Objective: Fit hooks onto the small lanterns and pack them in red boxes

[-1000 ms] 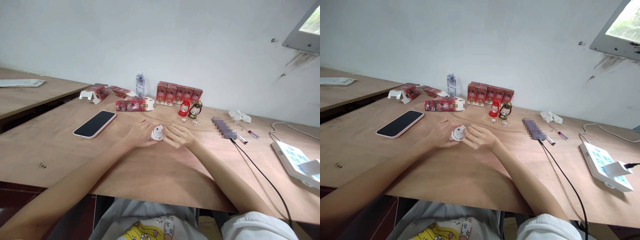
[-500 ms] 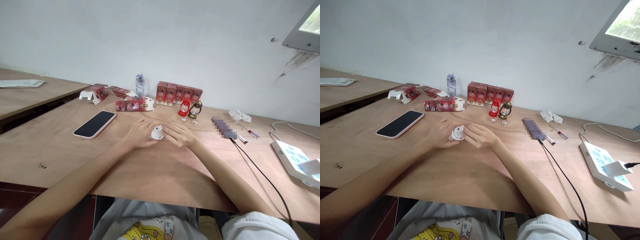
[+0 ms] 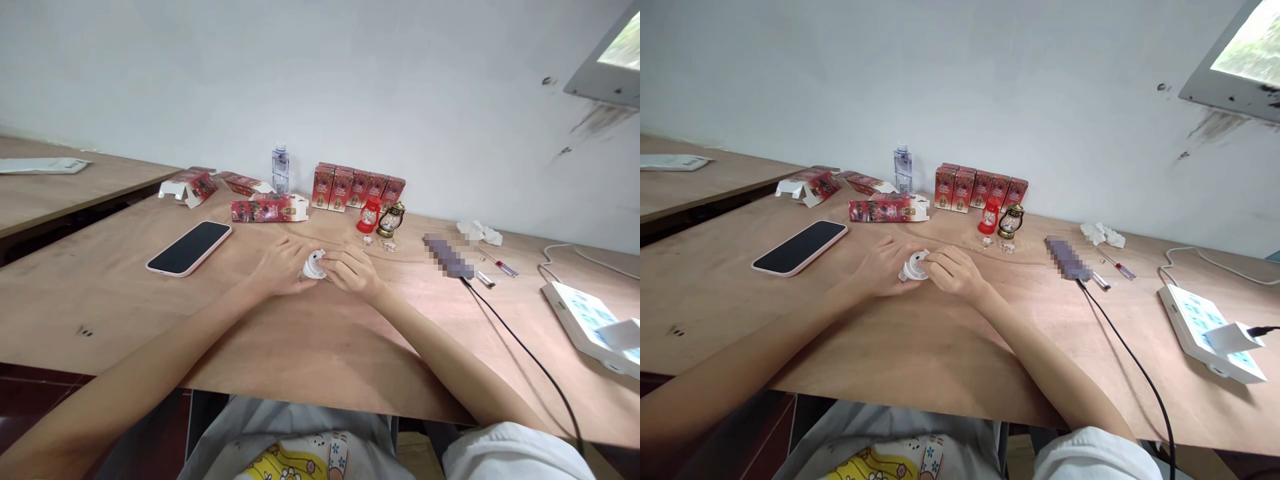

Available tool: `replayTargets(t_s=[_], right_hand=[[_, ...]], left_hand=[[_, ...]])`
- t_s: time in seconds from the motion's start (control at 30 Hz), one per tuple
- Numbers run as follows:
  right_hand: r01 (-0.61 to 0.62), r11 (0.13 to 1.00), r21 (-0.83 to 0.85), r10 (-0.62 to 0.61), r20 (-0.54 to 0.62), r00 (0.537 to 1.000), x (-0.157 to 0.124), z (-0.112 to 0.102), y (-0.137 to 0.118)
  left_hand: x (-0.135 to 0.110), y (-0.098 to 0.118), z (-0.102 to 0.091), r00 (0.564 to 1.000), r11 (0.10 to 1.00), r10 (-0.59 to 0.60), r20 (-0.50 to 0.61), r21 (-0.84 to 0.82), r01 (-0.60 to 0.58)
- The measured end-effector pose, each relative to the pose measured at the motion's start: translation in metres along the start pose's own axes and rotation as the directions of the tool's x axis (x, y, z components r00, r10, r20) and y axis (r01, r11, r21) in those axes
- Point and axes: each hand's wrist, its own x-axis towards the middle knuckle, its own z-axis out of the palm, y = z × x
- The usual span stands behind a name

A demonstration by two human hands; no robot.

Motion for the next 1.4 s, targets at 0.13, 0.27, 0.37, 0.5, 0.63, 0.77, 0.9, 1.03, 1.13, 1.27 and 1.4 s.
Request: replayTargets(t_s=[0.13,0.27,0.37,0.5,0.63,0.77,0.9,1.03,1.13,1.27,1.4], right_hand=[[-0.168,0.976,0.141,0.171,-0.012,0.985,0.006,0.001,-0.009],[-0.541,0.758,0.364,0.554,0.077,0.829,0.013,0.004,-0.015],[-0.678,0.52,0.519,0.698,0.199,0.688,0.015,0.007,-0.013],[-0.718,0.434,0.544,0.693,0.308,0.652,0.016,0.007,-0.009],[-0.755,0.388,0.528,0.685,0.382,0.62,0.016,0.004,-0.003],[-0.741,0.374,0.557,0.653,0.409,0.637,0.017,0.0,0.003],[-0.709,0.455,0.539,0.6,0.402,0.692,0.019,-0.005,0.006],[-0.645,0.586,0.491,0.503,0.403,0.765,0.022,-0.01,0.008],[-0.608,0.646,0.461,0.459,0.401,0.793,0.022,-0.012,0.009],[-0.599,0.664,0.447,0.446,0.406,0.797,0.022,-0.011,0.011],[-0.603,0.655,0.455,0.444,0.415,0.794,0.022,-0.012,0.011]], left_hand=[[-0.001,-0.002,0.002,1.0,1.0,-0.01,-0.003,0.017,0.01],[-0.002,-0.004,0.002,1.0,0.999,-0.025,-0.004,0.022,0.025],[-0.001,-0.004,0.0,0.999,0.998,-0.037,0.007,0.041,0.037],[-0.001,-0.003,-0.002,0.998,0.996,-0.053,0.045,0.072,0.05],[-0.001,-0.004,0.001,0.999,0.996,-0.039,0.014,0.079,0.038],[-0.002,-0.005,0.003,0.999,0.997,-0.038,0.004,0.073,0.038],[-0.001,-0.004,0.001,0.997,0.996,-0.061,0.042,0.064,0.059],[-0.001,-0.002,0.0,0.998,0.998,-0.056,0.036,0.026,0.055],[-0.001,-0.002,0.0,0.998,0.998,-0.058,0.027,0.006,0.058],[-0.001,-0.002,0.0,0.997,0.998,-0.063,0.037,0.015,0.063],[-0.001,-0.002,0.001,0.999,0.998,-0.052,0.015,0.02,0.051]])
